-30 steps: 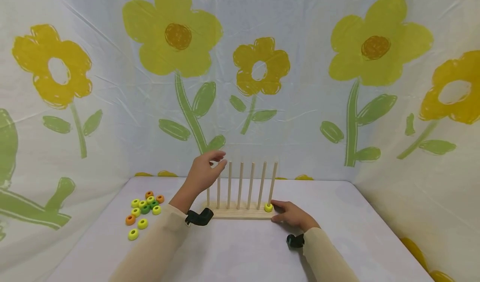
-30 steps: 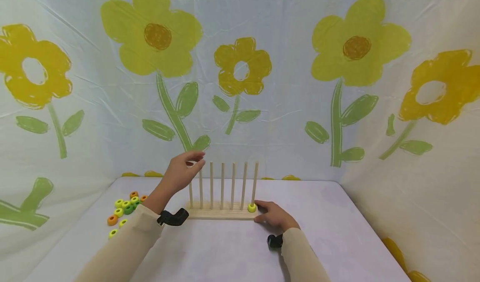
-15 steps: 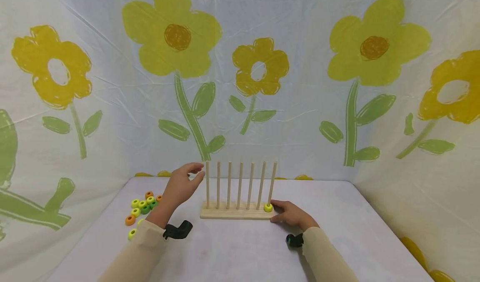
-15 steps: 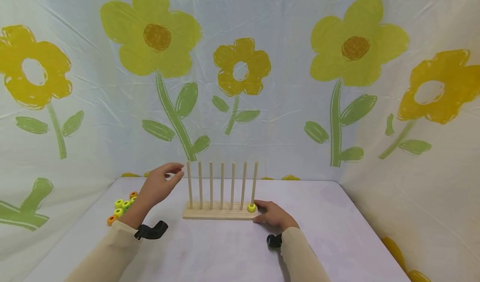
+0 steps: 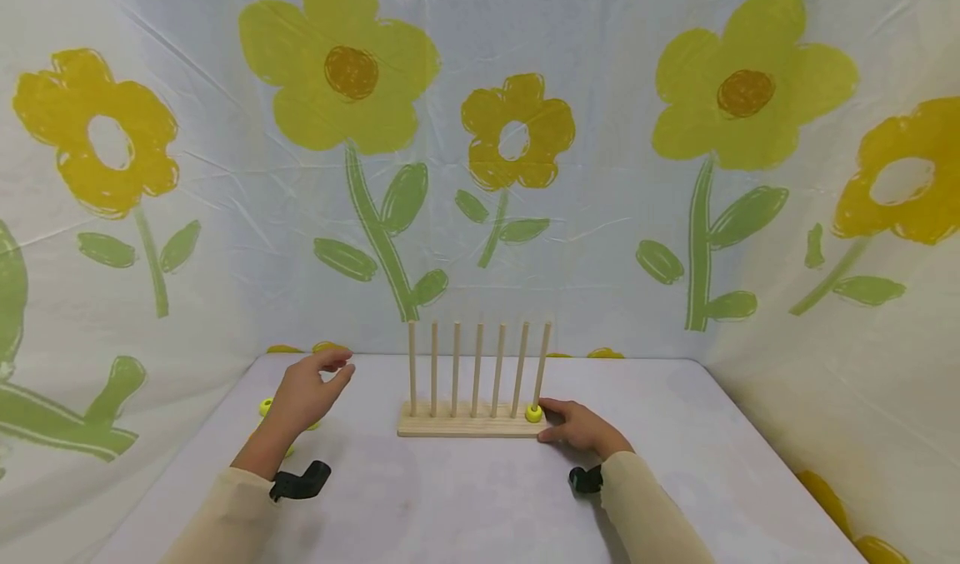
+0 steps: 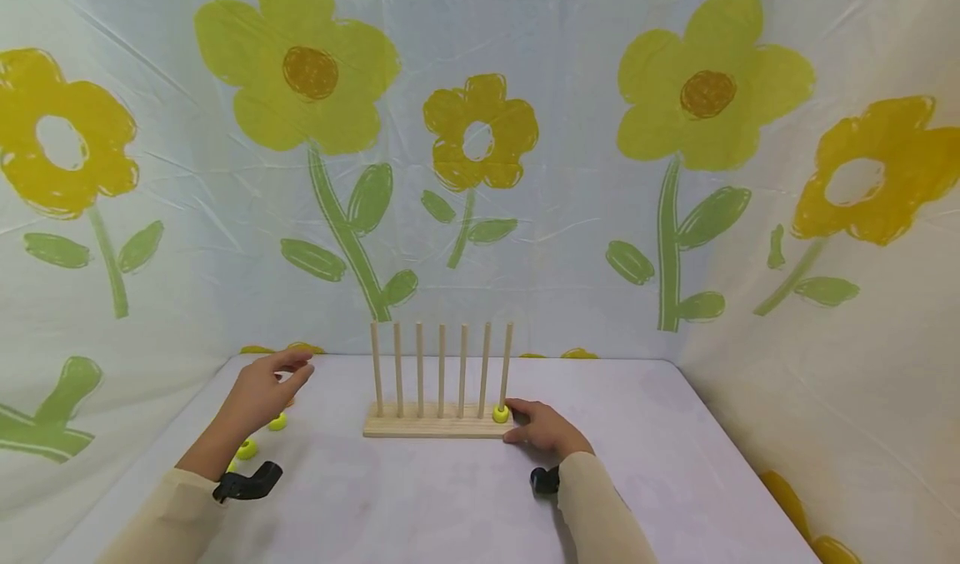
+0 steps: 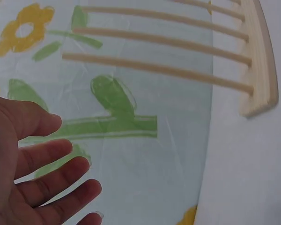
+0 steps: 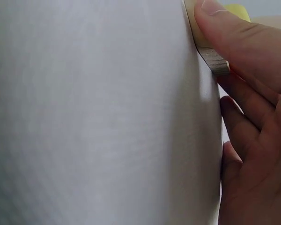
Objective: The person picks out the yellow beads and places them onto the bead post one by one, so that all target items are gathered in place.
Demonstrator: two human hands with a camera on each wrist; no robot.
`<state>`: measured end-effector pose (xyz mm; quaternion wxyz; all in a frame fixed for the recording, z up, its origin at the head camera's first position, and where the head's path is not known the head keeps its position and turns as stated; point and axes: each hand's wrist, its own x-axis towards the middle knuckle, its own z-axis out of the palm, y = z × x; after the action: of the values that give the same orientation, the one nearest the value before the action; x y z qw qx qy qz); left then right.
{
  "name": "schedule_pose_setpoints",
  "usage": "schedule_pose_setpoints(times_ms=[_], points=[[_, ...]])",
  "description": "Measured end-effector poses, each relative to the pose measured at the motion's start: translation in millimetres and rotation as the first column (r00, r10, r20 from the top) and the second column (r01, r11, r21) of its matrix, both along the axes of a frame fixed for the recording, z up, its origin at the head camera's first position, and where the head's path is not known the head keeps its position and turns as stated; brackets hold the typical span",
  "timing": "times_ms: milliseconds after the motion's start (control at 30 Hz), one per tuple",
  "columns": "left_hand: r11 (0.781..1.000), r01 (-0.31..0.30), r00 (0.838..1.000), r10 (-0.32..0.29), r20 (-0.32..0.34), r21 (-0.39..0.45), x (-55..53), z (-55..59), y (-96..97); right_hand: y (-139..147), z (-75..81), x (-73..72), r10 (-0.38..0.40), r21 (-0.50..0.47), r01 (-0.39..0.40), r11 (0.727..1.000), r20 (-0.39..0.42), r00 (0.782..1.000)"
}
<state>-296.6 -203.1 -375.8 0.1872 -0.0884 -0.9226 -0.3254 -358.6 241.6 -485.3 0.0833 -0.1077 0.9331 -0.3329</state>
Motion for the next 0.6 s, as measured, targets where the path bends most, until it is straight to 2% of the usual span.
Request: schedule_pose_setpoints(times_ms=[100,267,467,600], points=[[1.000,-0.018,1.000,0.019,0.025,-0.025,2.1,-5.8,-13.9,0.4,-0.9,-0.6,0.004,0.010,-0.004,1.000,0.005,1.000],[0.996,-0.040,0.993,0.048,0.109,-0.074,7.1,-17.1,-32.4,1.7,-2.5,-2.8,0.014,0.012,-0.013,1.000,-0.008,1.000],[0.993,-0.056,0.984,0.072,0.161,-0.104,13.6,-28.2,-46.4,2.7,-2.8,-2.7,0.008,-0.018,-0.008,1.000,0.012,1.000],[0.990,-0.080,0.973,0.103,0.209,-0.119,16.2,-34.2,-54.7,2.6,-1.8,-2.6,0.004,-0.033,-0.003,0.999,0.027,1.000]])
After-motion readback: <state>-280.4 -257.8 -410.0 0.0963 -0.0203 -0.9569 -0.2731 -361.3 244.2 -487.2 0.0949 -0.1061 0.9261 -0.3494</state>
